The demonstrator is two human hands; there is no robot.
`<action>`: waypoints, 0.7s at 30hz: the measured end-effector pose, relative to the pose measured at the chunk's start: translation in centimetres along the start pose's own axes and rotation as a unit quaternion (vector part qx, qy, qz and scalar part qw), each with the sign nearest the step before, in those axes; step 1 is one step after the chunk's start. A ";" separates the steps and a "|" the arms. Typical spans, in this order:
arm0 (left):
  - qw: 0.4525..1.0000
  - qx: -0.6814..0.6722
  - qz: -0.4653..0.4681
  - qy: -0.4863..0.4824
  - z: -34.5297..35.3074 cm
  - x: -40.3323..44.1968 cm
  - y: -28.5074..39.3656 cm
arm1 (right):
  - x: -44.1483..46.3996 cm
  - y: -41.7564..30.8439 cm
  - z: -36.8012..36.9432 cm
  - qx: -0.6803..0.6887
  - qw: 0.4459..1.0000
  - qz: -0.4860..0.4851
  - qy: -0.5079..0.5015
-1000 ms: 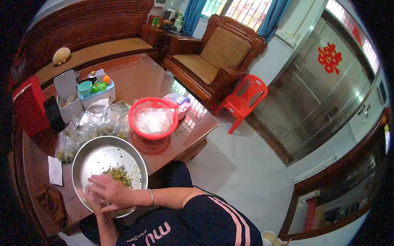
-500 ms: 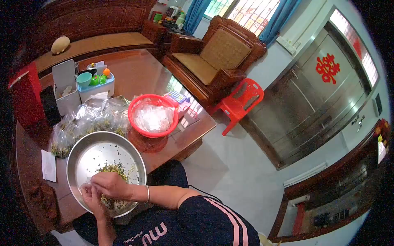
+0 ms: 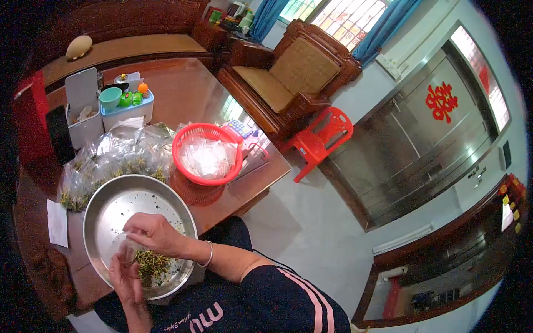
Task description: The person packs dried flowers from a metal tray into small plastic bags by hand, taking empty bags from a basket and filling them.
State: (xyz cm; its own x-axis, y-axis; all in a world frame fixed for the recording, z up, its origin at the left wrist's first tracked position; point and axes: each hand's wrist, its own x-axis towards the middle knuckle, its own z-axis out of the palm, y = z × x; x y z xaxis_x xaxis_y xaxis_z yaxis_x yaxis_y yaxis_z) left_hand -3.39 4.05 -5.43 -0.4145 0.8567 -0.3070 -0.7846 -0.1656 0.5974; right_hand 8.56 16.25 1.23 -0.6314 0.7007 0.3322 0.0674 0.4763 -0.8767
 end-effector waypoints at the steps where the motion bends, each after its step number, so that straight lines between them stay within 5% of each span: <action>1: 1.000 -0.010 -0.002 0.008 0.0 0.0 0.1 | 0.0 0.1 -0.1 0.001 1.000 0.010 -0.013; 14: 0.997 -0.008 -0.035 -0.066 -1.6 0.3 0.6 | 1.2 0.0 0.3 0.039 0.997 -0.040 0.051; 18: 0.999 -0.014 -0.031 -0.040 -1.4 0.1 0.5 | 0.6 0.1 0.0 -0.001 0.997 0.047 -0.066; 21: 0.999 -0.026 -0.022 -0.025 -1.5 0.3 -0.2 | 0.6 0.5 0.1 0.031 0.999 0.001 -0.005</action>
State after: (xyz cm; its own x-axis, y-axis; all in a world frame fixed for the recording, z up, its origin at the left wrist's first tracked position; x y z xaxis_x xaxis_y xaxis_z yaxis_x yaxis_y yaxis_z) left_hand -3.99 3.59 -6.73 -0.3578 0.8863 -0.2941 -0.8250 -0.1525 0.5441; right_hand 8.10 16.84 0.96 -0.6398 0.6957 0.3265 0.0207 0.4403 -0.8976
